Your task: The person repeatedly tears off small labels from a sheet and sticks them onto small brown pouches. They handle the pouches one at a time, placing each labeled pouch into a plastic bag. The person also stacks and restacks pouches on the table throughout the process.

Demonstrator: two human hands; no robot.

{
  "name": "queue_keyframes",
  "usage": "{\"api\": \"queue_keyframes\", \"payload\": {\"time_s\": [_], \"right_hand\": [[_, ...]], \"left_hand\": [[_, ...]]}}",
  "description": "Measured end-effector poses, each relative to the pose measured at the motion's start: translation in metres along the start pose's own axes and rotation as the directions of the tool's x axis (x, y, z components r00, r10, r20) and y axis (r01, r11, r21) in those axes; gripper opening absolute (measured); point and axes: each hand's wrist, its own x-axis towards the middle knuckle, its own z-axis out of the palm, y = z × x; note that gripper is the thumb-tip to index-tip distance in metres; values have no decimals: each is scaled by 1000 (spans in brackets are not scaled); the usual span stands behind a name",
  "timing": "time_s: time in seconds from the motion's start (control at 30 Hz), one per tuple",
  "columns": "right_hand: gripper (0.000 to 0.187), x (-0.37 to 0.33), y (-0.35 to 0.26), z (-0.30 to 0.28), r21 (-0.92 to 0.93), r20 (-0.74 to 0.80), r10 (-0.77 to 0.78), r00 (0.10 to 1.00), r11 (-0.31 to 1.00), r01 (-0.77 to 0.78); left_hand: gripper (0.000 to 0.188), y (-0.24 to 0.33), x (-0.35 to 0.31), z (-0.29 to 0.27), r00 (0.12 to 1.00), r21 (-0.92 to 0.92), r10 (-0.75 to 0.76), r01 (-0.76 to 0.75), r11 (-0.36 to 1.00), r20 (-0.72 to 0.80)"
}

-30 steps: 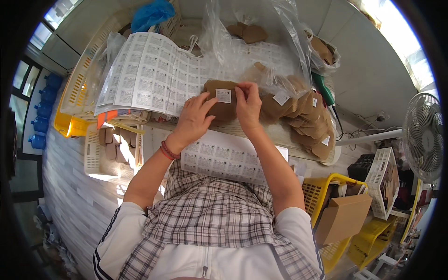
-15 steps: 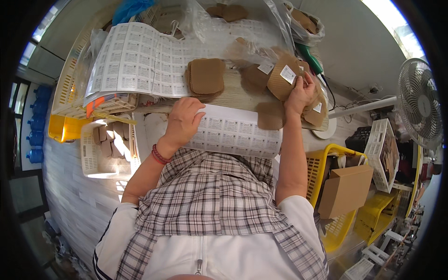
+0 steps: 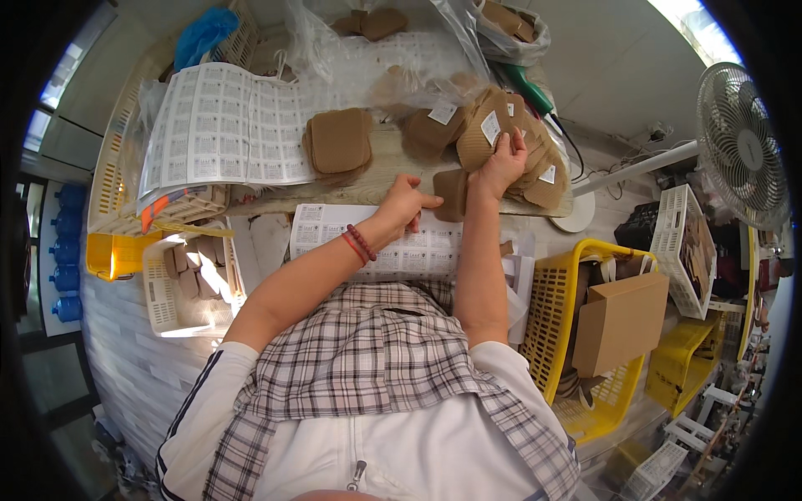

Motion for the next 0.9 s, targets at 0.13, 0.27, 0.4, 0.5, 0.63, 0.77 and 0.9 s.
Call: {"api": "queue_keyframes", "payload": {"time_s": [0.13, 0.27, 0.4, 0.5, 0.63, 0.77, 0.9], "right_hand": [[24, -8, 3, 6, 50, -9, 48, 999, 998, -48], [22, -12, -2, 12, 173, 22, 128, 992, 976, -130], [16, -18, -11, 8, 376, 197, 280, 940, 864, -336], [16, -27, -18, 14, 480, 253, 452, 855, 708, -517], [18, -29, -38, 16, 413, 288, 408, 867, 763, -496], [24, 26, -57, 7, -46, 28, -136, 990, 989, 137], [37, 30, -85, 5, -791, 349, -557, 753, 256, 556]], "left_hand": [[42, -4, 22, 11, 981, 1, -129, 130, 991, 148], [28, -8, 12, 20, 956, 31, 28, -38, 999, 292], [32, -8, 1, 14, 879, -73, 263, -256, 964, 397], [34, -8, -15, 13, 888, -281, 296, -202, 938, 351], [33, -15, -9, -11, 905, -305, 346, -266, 914, 247], [32, 28, -42, -67, 854, 16, 521, -521, 853, 12], [29, 65, -55, -127, 381, 612, 925, -733, 298, 6]]}}
